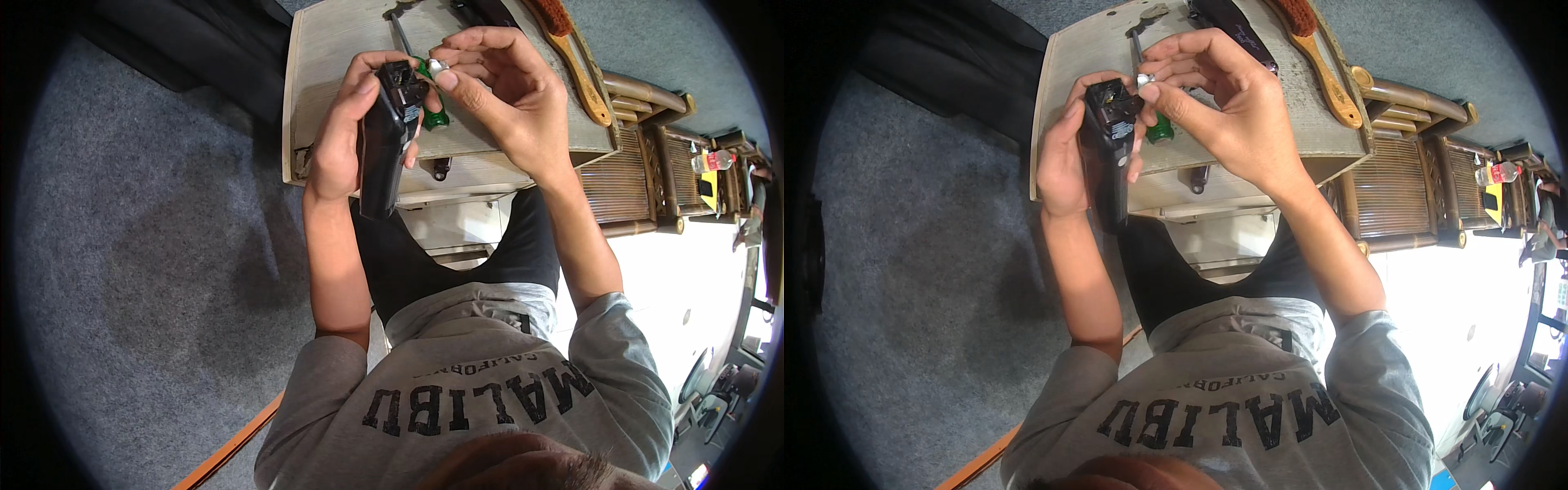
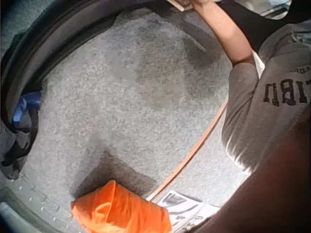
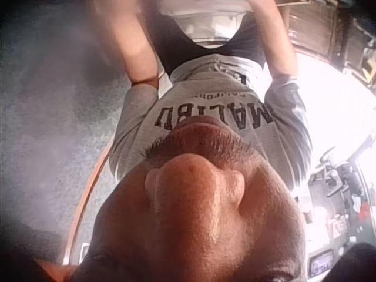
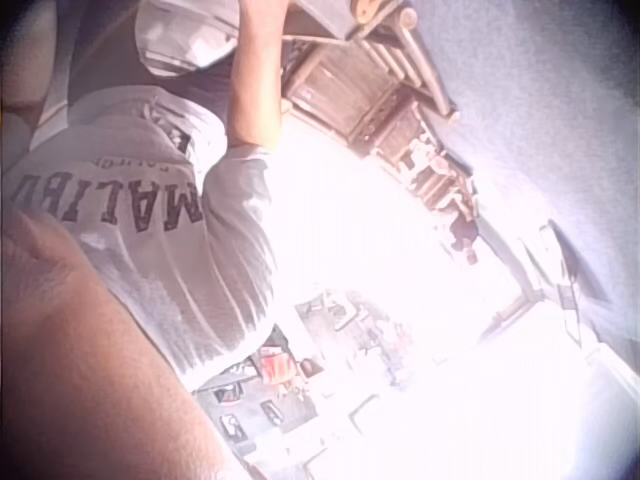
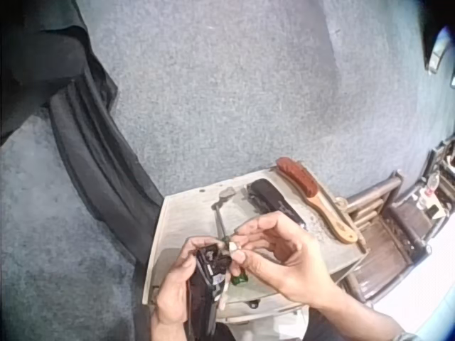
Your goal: The person uses a screwdriver to remove screws from electric clippers, then removes the blade and internal components by hand, placing them on a small table.
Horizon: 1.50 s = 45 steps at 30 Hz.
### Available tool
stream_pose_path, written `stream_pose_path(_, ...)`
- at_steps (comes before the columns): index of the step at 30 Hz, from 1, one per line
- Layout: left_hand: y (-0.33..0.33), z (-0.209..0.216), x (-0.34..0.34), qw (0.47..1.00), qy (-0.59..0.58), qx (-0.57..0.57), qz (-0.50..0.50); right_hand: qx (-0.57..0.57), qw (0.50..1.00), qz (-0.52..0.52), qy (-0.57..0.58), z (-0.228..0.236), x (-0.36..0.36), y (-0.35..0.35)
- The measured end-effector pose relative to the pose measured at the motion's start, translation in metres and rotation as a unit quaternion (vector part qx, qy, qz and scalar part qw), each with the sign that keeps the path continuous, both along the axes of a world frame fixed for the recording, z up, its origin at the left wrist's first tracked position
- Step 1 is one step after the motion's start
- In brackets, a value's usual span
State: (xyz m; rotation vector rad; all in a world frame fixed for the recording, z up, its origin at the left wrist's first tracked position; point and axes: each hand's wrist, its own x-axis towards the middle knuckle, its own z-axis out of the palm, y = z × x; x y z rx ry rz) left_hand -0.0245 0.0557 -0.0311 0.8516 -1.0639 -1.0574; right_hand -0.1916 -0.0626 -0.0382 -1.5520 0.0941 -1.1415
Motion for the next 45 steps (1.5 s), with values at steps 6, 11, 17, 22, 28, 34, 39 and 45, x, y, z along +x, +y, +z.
stream_pose_path(6,0.0019,-0.0022,0.0007,0.998,0.059,-0.015,-0.025,-0.031,0.999,0.016,0.000,-0.0020,0.0008,-0.0013)
stream_pose_path(11,0.0015,-0.0026,0.0020,0.999,0.028,-0.017,-0.030,-0.010,0.999,0.035,-0.003,-0.0020,-0.0005,0.0013)
stream_pose_path(17,0.0017,-0.0003,0.0016,0.999,0.010,-0.002,-0.032,-0.028,0.999,0.015,-0.039,-0.0028,0.0014,0.0000)
stream_pose_path(22,0.0022,0.0001,0.0003,1.000,0.000,0.005,-0.021,-0.060,0.996,-0.016,-0.056,0.0010,0.0013,0.0015)
stream_pose_path(28,0.0021,-0.0027,0.0022,1.000,0.013,-0.001,-0.028,-0.131,0.990,-0.043,-0.029,0.0020,0.0001,0.0002)
stream_pose_path(34,0.0007,-0.0028,0.0020,0.999,0.023,-0.013,-0.031,-0.170,0.982,-0.077,-0.026,-0.0007,0.0020,-0.0010)
stream_pose_path(39,0.0007,-0.0028,0.0000,0.999,0.033,-0.005,-0.024,-0.177,0.980,-0.089,-0.011,-0.0005,0.0021,-0.0007)
stream_pose_path(45,0.0006,-0.0032,0.0000,0.999,0.030,-0.001,-0.020,-0.196,0.975,-0.100,0.006,0.0002,0.0011,0.0000)
